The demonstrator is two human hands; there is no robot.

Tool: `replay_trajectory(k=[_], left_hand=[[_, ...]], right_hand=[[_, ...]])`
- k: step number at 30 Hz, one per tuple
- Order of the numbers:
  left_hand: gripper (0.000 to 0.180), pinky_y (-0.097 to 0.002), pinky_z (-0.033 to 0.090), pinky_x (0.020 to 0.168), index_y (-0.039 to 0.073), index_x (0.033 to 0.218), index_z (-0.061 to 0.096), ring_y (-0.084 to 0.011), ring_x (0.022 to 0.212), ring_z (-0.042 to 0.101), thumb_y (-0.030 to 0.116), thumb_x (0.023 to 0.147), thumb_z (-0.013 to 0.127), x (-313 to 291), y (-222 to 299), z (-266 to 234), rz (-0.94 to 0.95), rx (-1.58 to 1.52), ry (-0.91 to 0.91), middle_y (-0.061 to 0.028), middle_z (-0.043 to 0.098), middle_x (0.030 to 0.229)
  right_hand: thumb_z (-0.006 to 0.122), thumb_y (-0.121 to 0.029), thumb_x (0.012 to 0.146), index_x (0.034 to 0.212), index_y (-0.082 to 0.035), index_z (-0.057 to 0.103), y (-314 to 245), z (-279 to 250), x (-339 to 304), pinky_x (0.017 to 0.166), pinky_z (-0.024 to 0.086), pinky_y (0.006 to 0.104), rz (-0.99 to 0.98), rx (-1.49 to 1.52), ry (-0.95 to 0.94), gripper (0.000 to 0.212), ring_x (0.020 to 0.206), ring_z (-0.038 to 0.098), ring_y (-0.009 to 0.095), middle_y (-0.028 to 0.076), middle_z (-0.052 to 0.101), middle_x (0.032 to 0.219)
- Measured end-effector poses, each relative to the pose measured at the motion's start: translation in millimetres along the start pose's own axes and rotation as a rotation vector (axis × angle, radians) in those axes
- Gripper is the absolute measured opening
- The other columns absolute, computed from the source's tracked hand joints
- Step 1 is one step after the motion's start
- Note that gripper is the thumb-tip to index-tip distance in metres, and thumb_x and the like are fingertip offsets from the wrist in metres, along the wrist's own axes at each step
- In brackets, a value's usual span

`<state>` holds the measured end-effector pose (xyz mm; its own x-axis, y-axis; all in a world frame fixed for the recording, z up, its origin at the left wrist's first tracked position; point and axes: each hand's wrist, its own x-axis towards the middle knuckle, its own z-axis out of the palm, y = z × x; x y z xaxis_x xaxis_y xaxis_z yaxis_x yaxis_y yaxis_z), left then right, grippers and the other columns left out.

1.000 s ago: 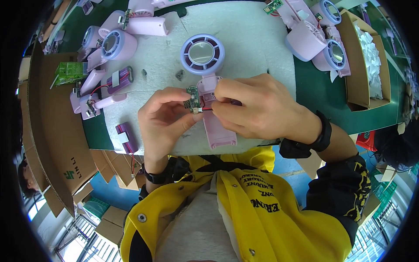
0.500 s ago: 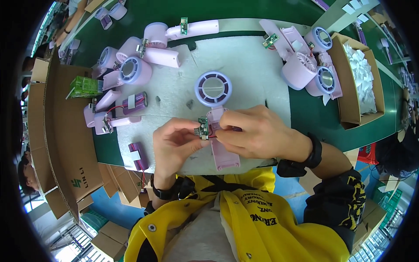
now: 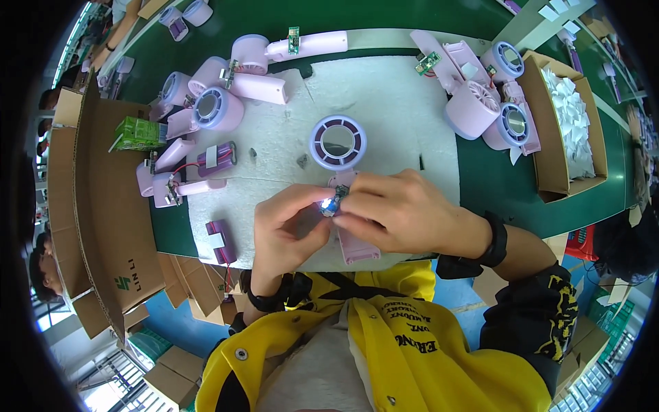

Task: The person assembles a handheld fan by connecting a battery pack to a circuit board, fitting the board into the housing, and tucking the battery into the handle. After testing the connection, the person repeats the process with another fan.

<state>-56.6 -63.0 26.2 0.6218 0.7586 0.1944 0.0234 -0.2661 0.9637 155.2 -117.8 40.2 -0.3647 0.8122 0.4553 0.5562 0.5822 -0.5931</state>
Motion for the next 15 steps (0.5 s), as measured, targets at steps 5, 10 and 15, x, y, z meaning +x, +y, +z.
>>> replay_trajectory(k=[5,10,15], left_hand=[[0.04,-0.0295,0.057,0.075,0.004,0.11,0.07,-0.0216,0.087,0.071,-0.007,0.072,0.071,2.5,-0.4,-2.6,0.056,0.12,-0.003,-0.0132,0.071,0.103],[0.041,-0.029,0.056,0.073,0.005,0.112,0.07,-0.0207,0.084,0.07,-0.007,0.073,0.071,-3.2,-2.5,0.7,-0.06,0.027,0.084,-0.0128,0.071,0.1],[0.039,-0.0284,0.056,0.072,0.004,0.111,0.071,-0.0203,0.083,0.07,-0.007,0.073,0.072,3.0,1.1,-2.2,-0.075,-0.098,0.093,-0.0124,0.07,0.099]], right_hand=[[0.081,-0.005,0.071,0.109,-0.007,0.069,-3.5,6.8,4.7,0.052,0.051,0.0293,0.144,0.018,0.085,0.04,0.061,0.063,0.017,0.006,0.063,0.091],[0.083,-0.004,0.069,0.108,-0.005,0.068,-4.7,-1.3,7.3,0.056,0.055,0.0287,0.163,-0.002,0.04,0.041,0.065,0.065,0.018,0.008,0.065,0.095],[0.084,-0.006,0.067,0.107,-0.005,0.068,-1.7,2.4,6.5,0.056,0.055,0.0277,0.16,0.03,0.115,0.043,0.067,0.066,0.019,0.009,0.065,0.095]])
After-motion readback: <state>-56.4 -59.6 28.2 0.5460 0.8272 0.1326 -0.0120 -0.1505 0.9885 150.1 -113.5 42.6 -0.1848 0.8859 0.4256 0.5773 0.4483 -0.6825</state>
